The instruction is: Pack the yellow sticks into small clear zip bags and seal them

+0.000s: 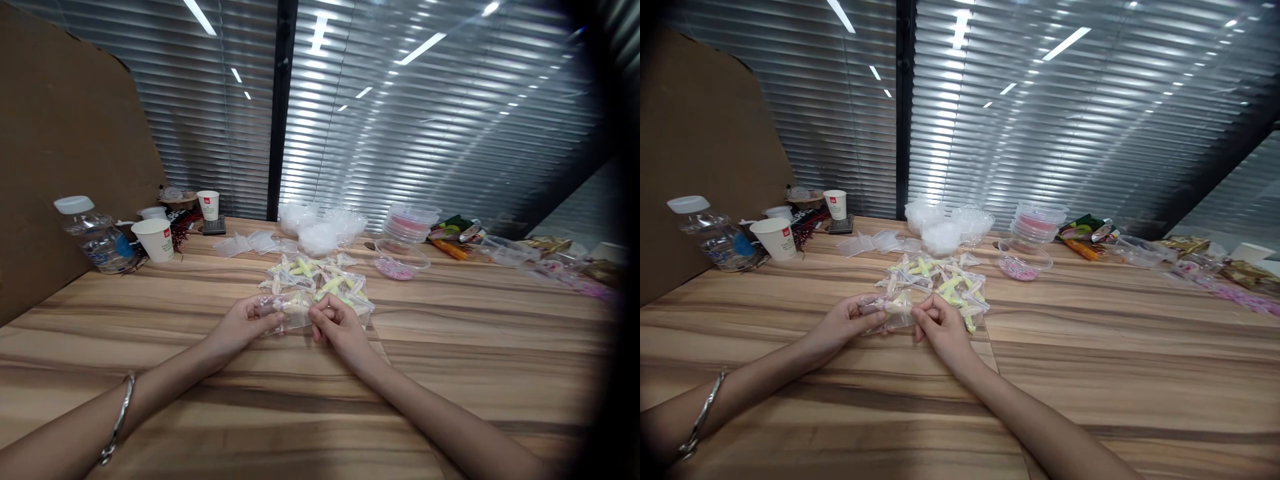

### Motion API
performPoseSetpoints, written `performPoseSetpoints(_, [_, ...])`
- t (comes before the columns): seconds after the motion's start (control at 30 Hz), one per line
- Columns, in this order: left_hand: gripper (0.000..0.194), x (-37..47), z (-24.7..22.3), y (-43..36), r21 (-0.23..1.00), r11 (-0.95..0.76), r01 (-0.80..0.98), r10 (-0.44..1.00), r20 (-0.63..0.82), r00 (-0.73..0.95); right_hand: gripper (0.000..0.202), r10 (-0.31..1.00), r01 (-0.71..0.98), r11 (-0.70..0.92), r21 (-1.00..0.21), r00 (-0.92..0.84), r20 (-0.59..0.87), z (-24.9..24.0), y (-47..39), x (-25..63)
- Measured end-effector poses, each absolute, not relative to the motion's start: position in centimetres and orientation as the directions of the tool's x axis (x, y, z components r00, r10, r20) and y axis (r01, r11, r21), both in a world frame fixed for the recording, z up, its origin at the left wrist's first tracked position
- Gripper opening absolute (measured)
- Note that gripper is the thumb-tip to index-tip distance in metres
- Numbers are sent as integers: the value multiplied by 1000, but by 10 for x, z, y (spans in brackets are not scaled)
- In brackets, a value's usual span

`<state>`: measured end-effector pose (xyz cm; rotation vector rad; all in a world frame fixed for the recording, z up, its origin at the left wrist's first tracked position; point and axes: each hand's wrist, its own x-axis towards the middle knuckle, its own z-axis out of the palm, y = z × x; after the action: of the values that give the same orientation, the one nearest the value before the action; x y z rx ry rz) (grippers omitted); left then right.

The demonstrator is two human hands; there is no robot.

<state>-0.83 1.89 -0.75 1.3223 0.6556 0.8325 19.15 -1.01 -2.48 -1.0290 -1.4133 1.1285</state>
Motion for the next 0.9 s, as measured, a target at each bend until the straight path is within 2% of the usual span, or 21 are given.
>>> performPoseSetpoints(0.13, [27,-8,-7,17,986,80,-145,809,21,587,23,972,47,207,-977,-125,200,-23,-12,191])
performPoseSetpoints(0.27, [33,-10,-12,19,983,130,-133,791,-22,611,19,960,90,255,-963,-141,241,-23,-14,192])
performPoseSetpoints(0.53, [45,-11,-8,14,937,261,-234,815,-84,573,17,900,298,428,-853,-226,372,-22,-18,195])
performPoseSetpoints(0.7, [38,-9,-3,11,909,318,-271,803,-106,586,18,889,225,434,-873,-266,373,-20,-19,191])
performPoseSetpoints(0.9, [31,-8,-3,12,912,300,-280,805,-84,587,14,906,179,390,-903,-252,341,-18,-21,189])
